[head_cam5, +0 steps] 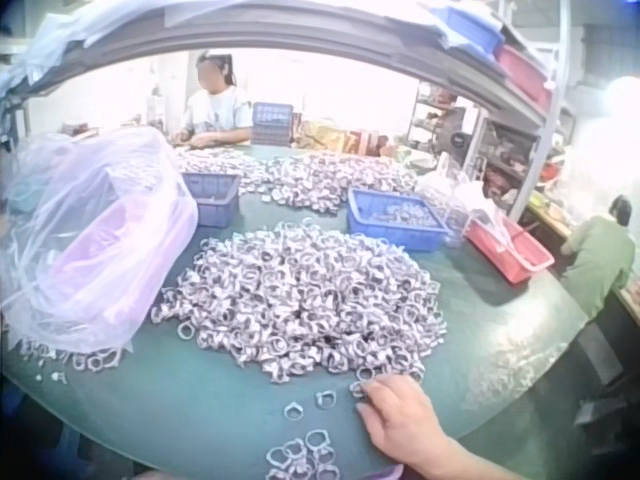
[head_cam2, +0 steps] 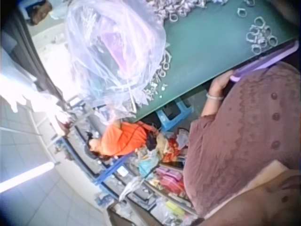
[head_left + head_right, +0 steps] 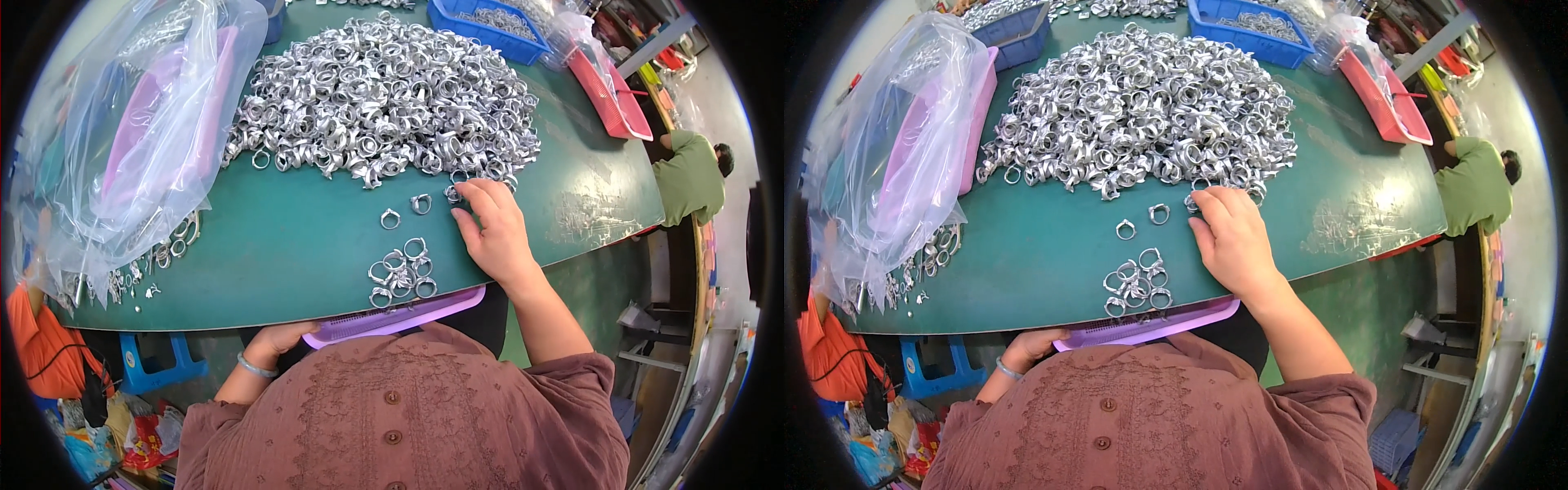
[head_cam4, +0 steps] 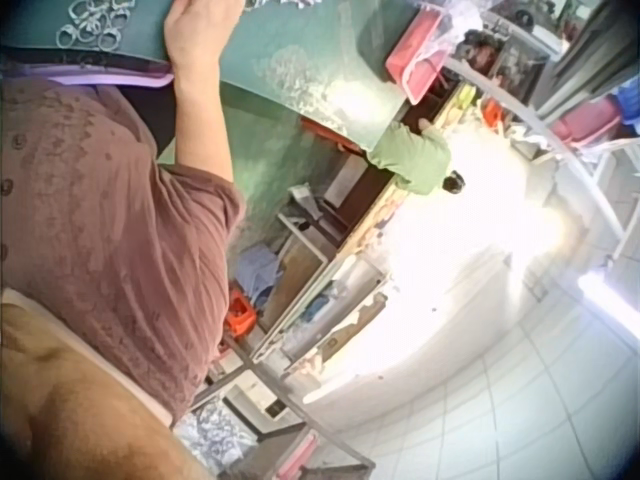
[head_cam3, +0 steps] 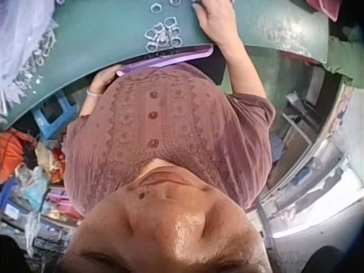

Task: The person sorts metal rings from a pile on the workbench by hand, placing pieces into a plastic basket and arranging others on the table surface.

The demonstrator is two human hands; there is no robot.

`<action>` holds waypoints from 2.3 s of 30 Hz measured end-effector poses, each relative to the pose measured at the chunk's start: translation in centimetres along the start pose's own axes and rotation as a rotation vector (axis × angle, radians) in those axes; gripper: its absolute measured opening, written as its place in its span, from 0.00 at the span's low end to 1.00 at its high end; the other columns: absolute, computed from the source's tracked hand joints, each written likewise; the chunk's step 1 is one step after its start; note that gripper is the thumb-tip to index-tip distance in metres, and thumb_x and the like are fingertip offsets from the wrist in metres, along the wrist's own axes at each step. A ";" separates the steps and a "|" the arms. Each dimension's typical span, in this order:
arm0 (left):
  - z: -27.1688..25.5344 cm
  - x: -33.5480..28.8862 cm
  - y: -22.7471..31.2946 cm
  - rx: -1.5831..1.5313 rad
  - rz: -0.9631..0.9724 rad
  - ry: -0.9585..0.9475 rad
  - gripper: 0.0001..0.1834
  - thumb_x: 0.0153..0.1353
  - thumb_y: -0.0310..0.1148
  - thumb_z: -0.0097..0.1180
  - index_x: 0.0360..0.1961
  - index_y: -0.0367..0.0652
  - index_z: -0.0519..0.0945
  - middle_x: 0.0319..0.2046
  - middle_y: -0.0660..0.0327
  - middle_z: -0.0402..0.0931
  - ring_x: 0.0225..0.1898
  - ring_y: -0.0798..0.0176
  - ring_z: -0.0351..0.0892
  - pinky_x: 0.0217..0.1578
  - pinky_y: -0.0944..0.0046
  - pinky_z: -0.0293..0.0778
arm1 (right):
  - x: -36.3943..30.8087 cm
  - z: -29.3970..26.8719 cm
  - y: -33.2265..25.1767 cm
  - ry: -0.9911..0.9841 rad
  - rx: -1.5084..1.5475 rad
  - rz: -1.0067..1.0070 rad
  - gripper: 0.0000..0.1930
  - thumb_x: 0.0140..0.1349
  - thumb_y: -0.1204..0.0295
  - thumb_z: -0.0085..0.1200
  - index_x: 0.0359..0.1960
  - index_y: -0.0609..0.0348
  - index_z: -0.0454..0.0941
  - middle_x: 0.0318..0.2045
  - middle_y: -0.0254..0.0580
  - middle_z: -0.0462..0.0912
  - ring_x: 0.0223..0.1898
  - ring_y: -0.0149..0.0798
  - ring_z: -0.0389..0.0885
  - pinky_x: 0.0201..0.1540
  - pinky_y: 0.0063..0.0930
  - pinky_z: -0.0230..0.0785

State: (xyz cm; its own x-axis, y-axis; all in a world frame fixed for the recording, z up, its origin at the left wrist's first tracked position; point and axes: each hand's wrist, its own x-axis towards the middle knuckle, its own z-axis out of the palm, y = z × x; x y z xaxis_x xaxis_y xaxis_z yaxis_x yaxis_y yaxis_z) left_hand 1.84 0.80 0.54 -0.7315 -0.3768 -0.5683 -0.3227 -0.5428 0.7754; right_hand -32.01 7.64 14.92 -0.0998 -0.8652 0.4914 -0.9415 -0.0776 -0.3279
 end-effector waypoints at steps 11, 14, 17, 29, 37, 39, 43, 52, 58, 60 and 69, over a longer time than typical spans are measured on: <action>-0.1 0.1 -0.5 -0.045 0.044 0.011 0.19 0.51 0.23 0.51 0.46 0.34 0.74 0.43 0.60 0.74 0.43 0.63 0.72 0.46 0.64 0.68 | 0.1 0.7 -0.1 -0.078 0.089 0.032 0.16 0.47 0.81 0.56 0.41 0.62 0.74 0.33 0.47 0.76 0.35 0.48 0.73 0.39 0.36 0.67; -0.3 0.1 -0.7 -0.042 0.048 -0.008 0.19 0.53 0.23 0.50 0.48 0.33 0.74 0.44 0.59 0.74 0.43 0.63 0.72 0.46 0.66 0.69 | 0.1 0.8 -0.1 -0.066 0.118 0.013 0.17 0.47 0.80 0.57 0.41 0.62 0.74 0.34 0.45 0.75 0.34 0.48 0.74 0.38 0.35 0.67; -0.1 0.1 0.0 -0.008 0.038 0.005 0.18 0.53 0.23 0.50 0.47 0.33 0.74 0.43 0.59 0.74 0.42 0.64 0.72 0.44 0.66 0.69 | 0.7 0.8 -1.0 -0.047 0.167 0.066 0.17 0.45 0.77 0.60 0.40 0.59 0.76 0.35 0.42 0.73 0.35 0.47 0.73 0.38 0.35 0.67; -0.3 0.2 -0.6 -0.070 0.042 0.007 0.18 0.52 0.22 0.52 0.46 0.33 0.74 0.42 0.59 0.74 0.42 0.62 0.72 0.45 0.63 0.68 | 1.8 1.6 -0.3 -0.065 0.093 -0.053 0.08 0.48 0.76 0.58 0.32 0.55 0.79 0.31 0.32 0.78 0.37 0.39 0.72 0.44 0.33 0.58; 0.0 0.2 -0.1 -0.074 0.035 0.020 0.18 0.52 0.22 0.52 0.47 0.33 0.73 0.43 0.58 0.74 0.43 0.62 0.72 0.46 0.63 0.69 | 1.6 1.4 -0.7 -0.129 0.030 -0.015 0.09 0.48 0.75 0.58 0.33 0.53 0.79 0.28 0.32 0.76 0.36 0.38 0.72 0.48 0.34 0.56; -0.1 0.2 -0.4 -0.107 0.038 0.013 0.18 0.52 0.22 0.52 0.47 0.33 0.74 0.42 0.58 0.74 0.43 0.62 0.72 0.46 0.63 0.68 | 1.7 1.0 -0.8 -0.186 0.059 0.054 0.08 0.51 0.77 0.55 0.35 0.56 0.78 0.29 0.37 0.77 0.37 0.41 0.73 0.46 0.34 0.61; -0.1 0.2 -0.5 -0.104 0.051 0.008 0.18 0.52 0.21 0.52 0.46 0.33 0.74 0.42 0.58 0.74 0.43 0.62 0.72 0.46 0.64 0.69 | 1.6 0.5 -0.2 -0.101 0.329 0.144 0.11 0.54 0.83 0.46 0.38 0.62 0.76 0.33 0.45 0.77 0.39 0.48 0.75 0.40 0.33 0.69; 0.3 0.1 0.5 0.000 0.069 0.038 0.17 0.51 0.21 0.52 0.45 0.33 0.75 0.41 0.60 0.74 0.41 0.64 0.72 0.43 0.66 0.70 | 0.9 -0.9 0.0 -0.321 0.261 -0.014 0.32 0.46 0.84 0.51 0.58 0.60 0.63 0.47 0.46 0.74 0.45 0.46 0.72 0.49 0.34 0.66; 0.6 -0.1 0.6 -0.051 0.095 0.039 0.19 0.50 0.21 0.51 0.46 0.34 0.75 0.42 0.61 0.74 0.41 0.65 0.72 0.42 0.67 0.70 | 0.8 -1.3 0.0 -0.353 0.411 0.161 0.31 0.47 0.85 0.50 0.58 0.58 0.63 0.50 0.47 0.71 0.47 0.45 0.71 0.48 0.32 0.66; 0.7 -0.2 0.9 -0.042 0.064 0.031 0.19 0.50 0.22 0.50 0.47 0.33 0.75 0.42 0.60 0.74 0.41 0.64 0.72 0.43 0.67 0.70 | 0.8 -1.3 0.0 -0.381 0.454 0.222 0.29 0.48 0.85 0.49 0.57 0.59 0.64 0.51 0.50 0.70 0.49 0.49 0.70 0.51 0.35 0.66; 0.2 -0.1 0.1 -0.076 0.080 0.020 0.20 0.49 0.21 0.50 0.46 0.33 0.74 0.42 0.60 0.74 0.41 0.63 0.73 0.45 0.66 0.69 | 0.4 -0.4 -0.1 -0.260 0.377 0.114 0.28 0.49 0.86 0.50 0.55 0.57 0.67 0.48 0.43 0.73 0.42 0.38 0.75 0.44 0.28 0.69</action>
State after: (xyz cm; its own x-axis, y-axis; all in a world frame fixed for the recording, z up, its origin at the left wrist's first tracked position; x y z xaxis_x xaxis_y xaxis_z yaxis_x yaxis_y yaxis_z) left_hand 1.73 0.96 0.68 -0.7407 -0.4356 -0.5116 -0.2168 -0.5657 0.7956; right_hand -32.08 7.48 15.47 -0.0664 -0.9704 0.2322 -0.7421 -0.1076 -0.6616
